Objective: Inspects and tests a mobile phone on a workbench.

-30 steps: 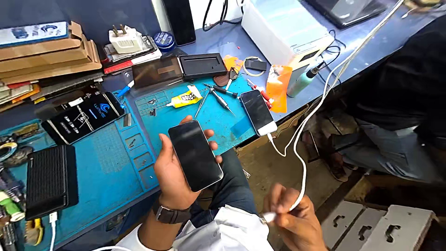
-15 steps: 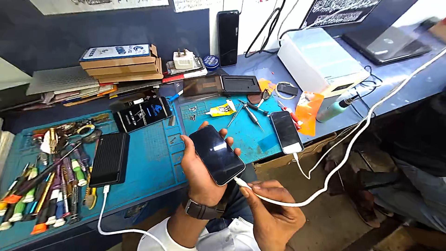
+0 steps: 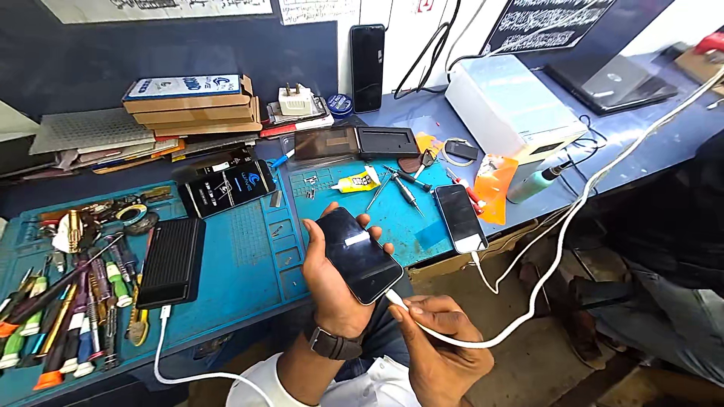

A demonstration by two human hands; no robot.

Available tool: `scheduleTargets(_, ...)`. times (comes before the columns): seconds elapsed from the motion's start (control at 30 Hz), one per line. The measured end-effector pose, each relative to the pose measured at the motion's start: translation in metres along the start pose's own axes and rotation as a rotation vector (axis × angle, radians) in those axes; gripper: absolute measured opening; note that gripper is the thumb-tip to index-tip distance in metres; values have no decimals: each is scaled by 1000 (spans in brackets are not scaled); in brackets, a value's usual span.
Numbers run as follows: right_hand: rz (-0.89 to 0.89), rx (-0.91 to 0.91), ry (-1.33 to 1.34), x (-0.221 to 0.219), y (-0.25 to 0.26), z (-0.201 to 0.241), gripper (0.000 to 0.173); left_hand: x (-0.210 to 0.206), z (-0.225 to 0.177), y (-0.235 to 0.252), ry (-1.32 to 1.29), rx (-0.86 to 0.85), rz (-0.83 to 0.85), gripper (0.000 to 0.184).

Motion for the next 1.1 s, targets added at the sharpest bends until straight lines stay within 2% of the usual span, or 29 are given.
scheduleTargets(0.2,18,45,-36,-1,-1,-5,17,0,2,-1,19,-16,-23,55)
scheduleTargets(0.53,-15,10,-4,-5,-4,-5,18,-1,1,-2,8,-25,10,51)
scheduleTargets(0.63,-30,-85,54,-13,-6,-6,22,0,-5,4,16,-25,118,57)
scheduleTargets(0.73,42,-320,129,-8,-20,-13,39,3,-19,22,-7,-21,291,68)
scheduleTargets(0.83,261,-528,8,22,-50,-26,31,2,-36,42,5,-23,432,76)
scheduleTargets(0.93,392,-568,-327,75,-87,-32,18,-1,-45,54,84,2,539,81)
scheduleTargets(1.0,334,-583,-551,116,-108,-29,16,-1,-43,58,125,50,576,85)
scheduleTargets(1.1,34,-766,-833,186,-145,-20,21,2,-31,59,207,151,627,87)
Point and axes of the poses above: each hand's wrist, its own y-axis towards the middle knuckle, its own x-axis out of the back of the hand, z = x × y, the point moved 1 cm from there along y, towards the middle knuckle, and after that the axes turned 13 degrees about y, right-handed, at the moved point
